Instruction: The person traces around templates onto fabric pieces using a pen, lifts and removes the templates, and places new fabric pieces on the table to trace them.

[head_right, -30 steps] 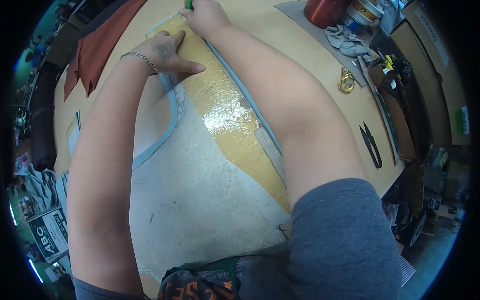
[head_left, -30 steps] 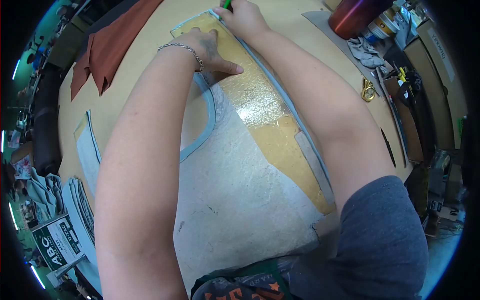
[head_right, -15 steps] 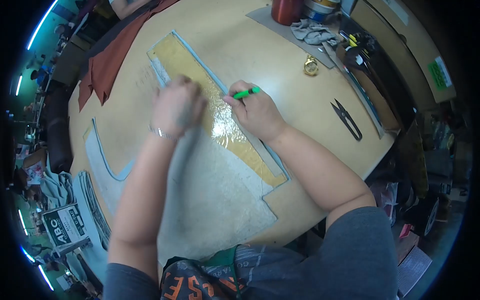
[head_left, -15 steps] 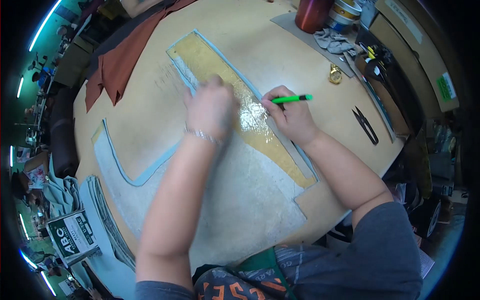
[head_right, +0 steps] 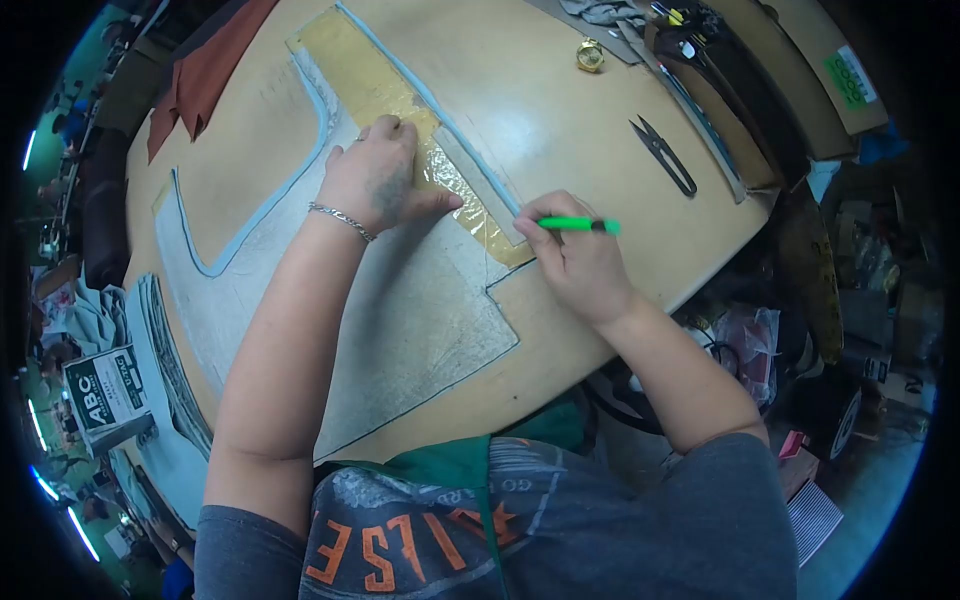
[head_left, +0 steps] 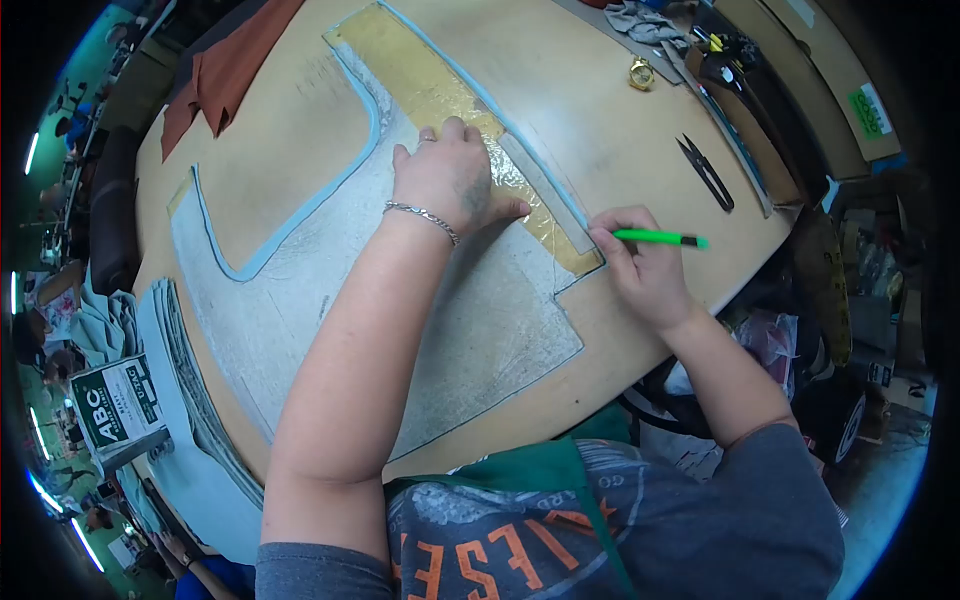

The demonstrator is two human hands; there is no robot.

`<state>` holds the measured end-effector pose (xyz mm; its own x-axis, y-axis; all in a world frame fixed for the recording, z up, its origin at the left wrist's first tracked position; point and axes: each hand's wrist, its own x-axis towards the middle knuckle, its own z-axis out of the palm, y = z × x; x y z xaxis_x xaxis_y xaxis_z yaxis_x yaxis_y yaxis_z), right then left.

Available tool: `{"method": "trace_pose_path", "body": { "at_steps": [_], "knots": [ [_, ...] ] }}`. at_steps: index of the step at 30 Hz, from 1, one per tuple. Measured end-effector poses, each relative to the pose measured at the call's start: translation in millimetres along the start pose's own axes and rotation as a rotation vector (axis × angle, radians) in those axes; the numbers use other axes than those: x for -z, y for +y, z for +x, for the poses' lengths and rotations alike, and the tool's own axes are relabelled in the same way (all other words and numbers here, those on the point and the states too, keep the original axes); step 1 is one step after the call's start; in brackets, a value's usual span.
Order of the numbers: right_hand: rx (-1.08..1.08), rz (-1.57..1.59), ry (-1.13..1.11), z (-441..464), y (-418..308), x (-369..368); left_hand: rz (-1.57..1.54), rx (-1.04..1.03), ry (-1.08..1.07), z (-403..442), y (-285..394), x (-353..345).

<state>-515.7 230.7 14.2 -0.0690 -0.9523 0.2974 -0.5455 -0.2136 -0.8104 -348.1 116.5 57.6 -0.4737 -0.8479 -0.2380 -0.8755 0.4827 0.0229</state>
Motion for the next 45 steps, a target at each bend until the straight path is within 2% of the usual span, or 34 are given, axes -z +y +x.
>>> {"method": "trace_pose_path", "body": {
  "at_steps": [3, 7, 8, 10, 12, 14, 17, 18, 20, 22, 24, 26, 27, 30, 31, 33, 34, 37, 40, 41, 43, 45],
  "knots": [
    [0.048, -0.055, 0.031, 22.6, 3.2, -10.2, -0.006, -0.020, 0.001, -0.7, 1.2, -1.5],
    [0.065, -0.024, 0.019, 121.9, 10.8, -53.6, 0.014, -0.017, 0.022, -0.8, 0.5, 0.3],
    [0.052, -0.013, 0.003, 150.3, 16.1, -68.1, 0.023, -0.016, -0.037, -0.7, 2.0, 6.5],
    [0.110, -0.114, 0.034, 208.7, 27.8, -98.0, 0.024, -0.011, -0.003, -0.1, 1.1, 3.8],
    [0.149, -0.052, 0.056, 254.1, 35.6, -121.9, 0.020, -0.014, 0.013, -0.1, 1.7, 1.1],
    [0.047, -0.114, 0.016, 268.9, 24.1, -126.5, 0.007, -0.009, -0.006, 0.7, 1.5, 2.4],
    [0.055, -0.109, 0.031, 256.4, 29.9, -123.9, 0.002, -0.016, 0.019, -1.3, -0.9, -0.3],
    [-0.012, -0.123, -0.023, 236.5, 20.2, -109.1, 0.002, -0.024, 0.040, -1.9, -1.5, -1.6],
    [-0.105, -0.199, -0.110, 165.5, 9.2, -74.6, -0.002, -0.024, 0.038, -1.5, -2.2, -3.0],
    [0.084, -0.355, -0.085, 71.5, 2.0, -29.7, -0.012, -0.028, 0.041, -2.1, -2.7, -2.2],
    [-0.150, -0.192, -0.133, -13.0, -18.4, 15.6, -0.019, -0.015, 0.020, -1.7, -2.8, -2.9],
    [-0.119, -0.196, -0.168, -63.3, -35.1, 47.9, -0.015, -0.011, -0.027, 0.6, -1.8, -0.8],
    [-0.099, -0.180, -0.172, -76.4, -44.6, 56.6, -0.038, -0.018, -0.019, -1.9, 1.1, -1.2],
    [-0.172, 0.007, 0.066, -80.9, -53.0, 60.5, -0.146, -0.006, 0.103, -20.3, -5.5, -4.5],
    [-0.173, 0.055, 0.063, -73.7, -54.0, 55.4, -0.203, 0.030, 0.146, -30.4, -9.4, -15.2],
    [-0.194, 0.149, 0.042, -57.0, -52.3, 40.6, -0.350, 0.052, 0.383, -68.6, -24.5, -33.1],
    [-0.244, 0.142, 0.015, -48.8, -43.4, 31.5, -0.384, 0.124, 0.439, -94.0, -37.3, -34.8],
    [-0.133, 0.022, -0.122, -10.1, -21.6, 6.6, -0.340, 0.418, 0.616, -182.7, -92.6, -58.7],
    [0.100, -0.298, -0.075, 22.4, -18.4, -14.7, -0.255, 0.782, 0.648, -268.8, -140.0, -96.0],
    [0.071, -0.362, -0.074, 27.5, -12.2, -22.3, -0.237, 0.921, 0.634, -285.0, -143.8, -102.3],
    [0.014, -0.492, -0.065, 36.5, -6.9, -32.9, -0.236, 0.954, 0.687, -295.9, -149.7, -117.6],
    [-0.095, -0.452, -0.081, 40.0, -10.5, -33.8, -0.276, 1.015, 0.706, -297.9, -152.2, -123.2]
  ]
}}
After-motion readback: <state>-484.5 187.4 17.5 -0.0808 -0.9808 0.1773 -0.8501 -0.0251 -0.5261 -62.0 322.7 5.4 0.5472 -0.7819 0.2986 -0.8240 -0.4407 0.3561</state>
